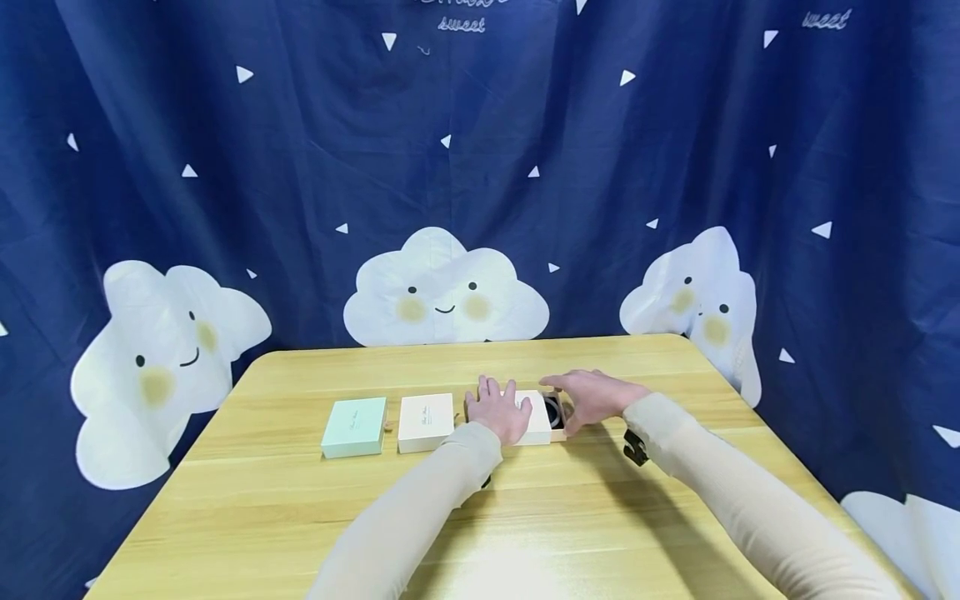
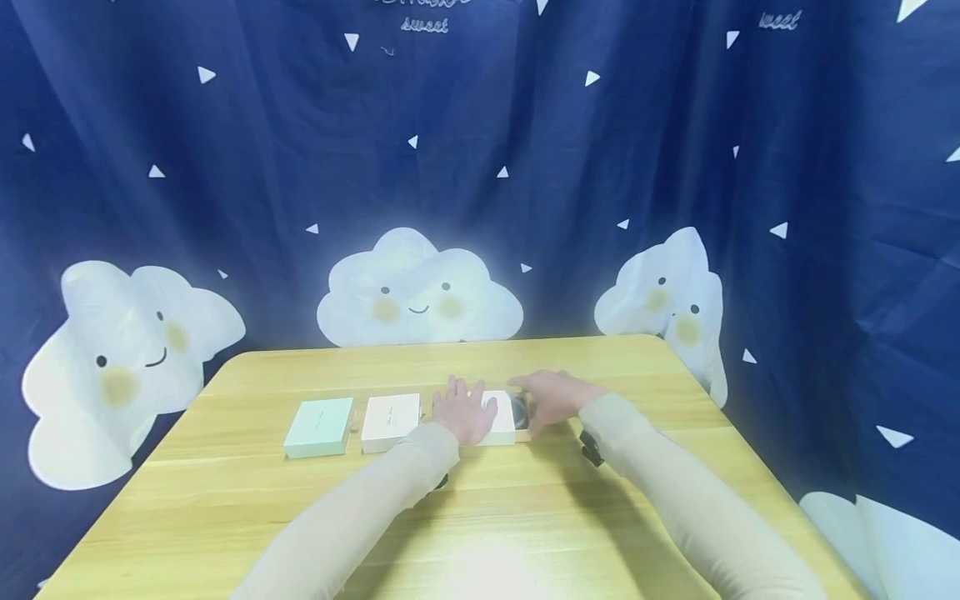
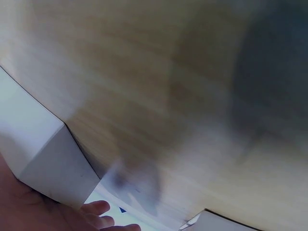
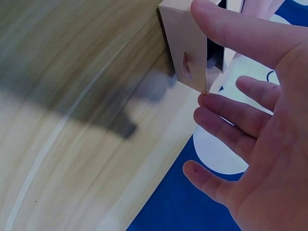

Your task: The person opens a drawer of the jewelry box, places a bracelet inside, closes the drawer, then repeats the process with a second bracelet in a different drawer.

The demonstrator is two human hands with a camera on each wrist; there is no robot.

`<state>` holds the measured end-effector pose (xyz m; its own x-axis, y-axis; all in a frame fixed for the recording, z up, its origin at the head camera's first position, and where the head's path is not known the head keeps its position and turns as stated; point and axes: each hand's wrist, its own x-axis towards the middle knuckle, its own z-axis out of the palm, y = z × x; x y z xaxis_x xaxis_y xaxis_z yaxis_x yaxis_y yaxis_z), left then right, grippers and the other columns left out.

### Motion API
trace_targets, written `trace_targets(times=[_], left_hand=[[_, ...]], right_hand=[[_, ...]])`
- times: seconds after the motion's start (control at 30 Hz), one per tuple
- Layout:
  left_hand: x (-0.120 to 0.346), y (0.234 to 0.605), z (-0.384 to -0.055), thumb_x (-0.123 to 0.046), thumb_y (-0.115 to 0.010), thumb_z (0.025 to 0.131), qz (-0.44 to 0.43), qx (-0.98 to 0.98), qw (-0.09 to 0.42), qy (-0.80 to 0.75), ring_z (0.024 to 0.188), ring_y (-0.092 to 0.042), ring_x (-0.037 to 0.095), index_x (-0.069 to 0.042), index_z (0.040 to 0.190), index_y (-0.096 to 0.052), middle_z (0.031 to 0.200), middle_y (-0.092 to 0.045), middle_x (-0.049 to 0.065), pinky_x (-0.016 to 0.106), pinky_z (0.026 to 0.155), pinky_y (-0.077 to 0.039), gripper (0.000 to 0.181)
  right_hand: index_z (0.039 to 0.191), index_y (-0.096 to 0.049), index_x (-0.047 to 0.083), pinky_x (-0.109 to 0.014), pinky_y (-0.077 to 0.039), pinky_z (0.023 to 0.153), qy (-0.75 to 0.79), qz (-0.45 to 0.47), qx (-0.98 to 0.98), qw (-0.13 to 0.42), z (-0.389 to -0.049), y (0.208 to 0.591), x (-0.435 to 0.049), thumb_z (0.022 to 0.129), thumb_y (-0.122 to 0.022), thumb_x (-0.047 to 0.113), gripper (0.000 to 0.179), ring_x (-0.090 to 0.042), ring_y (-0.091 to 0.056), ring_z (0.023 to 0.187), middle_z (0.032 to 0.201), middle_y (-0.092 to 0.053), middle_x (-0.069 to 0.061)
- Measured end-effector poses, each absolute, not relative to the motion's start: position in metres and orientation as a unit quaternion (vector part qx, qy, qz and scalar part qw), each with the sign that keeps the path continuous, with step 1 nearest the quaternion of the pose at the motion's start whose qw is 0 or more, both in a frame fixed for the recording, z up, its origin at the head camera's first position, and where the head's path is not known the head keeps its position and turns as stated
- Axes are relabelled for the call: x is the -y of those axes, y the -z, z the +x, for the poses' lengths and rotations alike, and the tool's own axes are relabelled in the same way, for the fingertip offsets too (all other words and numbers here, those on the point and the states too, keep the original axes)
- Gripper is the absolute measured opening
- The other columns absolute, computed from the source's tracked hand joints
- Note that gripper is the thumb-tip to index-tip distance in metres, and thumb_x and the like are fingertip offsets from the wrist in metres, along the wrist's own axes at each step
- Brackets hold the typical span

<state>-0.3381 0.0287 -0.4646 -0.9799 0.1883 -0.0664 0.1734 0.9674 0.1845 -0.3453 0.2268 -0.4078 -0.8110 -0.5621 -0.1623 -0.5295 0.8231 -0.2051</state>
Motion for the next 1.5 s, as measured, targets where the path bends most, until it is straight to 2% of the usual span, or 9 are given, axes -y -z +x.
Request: trace_targets(times=[0.47,0.9,1.17,1.4,1.5], left_hand=[[-0.028,0.465,-0.339,-0.057,-0.02,0.104,0.092,-0.991,0.044,-0.091,0.155,-0.016,0.039,-0.022,0.16,-0.031,0.164,-0.025,0.022,0.063,0.12,-0.021,0.066],[-0.029,0.459,-0.334,-0.055,-0.021,0.105,0.089,-0.992,0.037,-0.082,0.154,-0.019,0.038,-0.021,0.159,-0.032,0.163,-0.027,0.021,0.061,0.119,-0.023,0.065],[-0.03,0.461,-0.336,-0.055,-0.021,0.105,0.086,-0.991,0.044,-0.091,0.154,-0.018,0.038,-0.022,0.159,-0.033,0.164,-0.026,0.022,0.062,0.119,-0.023,0.064],[-0.029,0.462,-0.335,-0.055,-0.021,0.105,0.087,-0.991,0.041,-0.088,0.154,-0.019,0.039,-0.022,0.159,-0.033,0.163,-0.028,0.022,0.062,0.119,-0.024,0.064],[-0.029,0.459,-0.334,-0.054,-0.021,0.105,0.089,-0.991,0.039,-0.089,0.154,-0.019,0.039,-0.021,0.159,-0.033,0.163,-0.027,0.022,0.062,0.119,-0.023,0.064]], right_hand=[[0.153,-0.042,0.014,-0.066,-0.039,0.106,0.087,-0.286,-0.948,0.114,-0.346,0.407,-0.221,0.068,-0.094,0.03,0.101,-0.031,-0.055,0.131,0.14,-0.061,-0.01],[0.152,-0.043,0.01,-0.064,-0.042,0.104,0.092,-0.302,-0.943,0.103,-0.347,0.409,-0.218,0.067,-0.094,0.038,0.103,-0.032,-0.057,0.128,0.139,-0.062,-0.012],[0.152,-0.043,0.009,-0.057,-0.044,0.106,0.113,-0.306,-0.939,0.112,-0.345,0.407,-0.213,0.069,-0.094,0.028,0.1,-0.033,-0.06,0.125,0.139,-0.062,-0.013],[0.15,-0.045,0.006,-0.049,-0.044,0.11,0.119,-0.322,-0.933,0.109,-0.343,0.407,-0.211,0.068,-0.094,0.024,0.098,-0.032,-0.057,0.13,0.144,-0.057,-0.015],[0.15,-0.045,0.006,-0.047,-0.044,0.11,0.117,-0.318,-0.934,0.114,-0.342,0.406,-0.21,0.067,-0.094,0.016,0.098,-0.031,-0.056,0.131,0.146,-0.056,-0.014]])
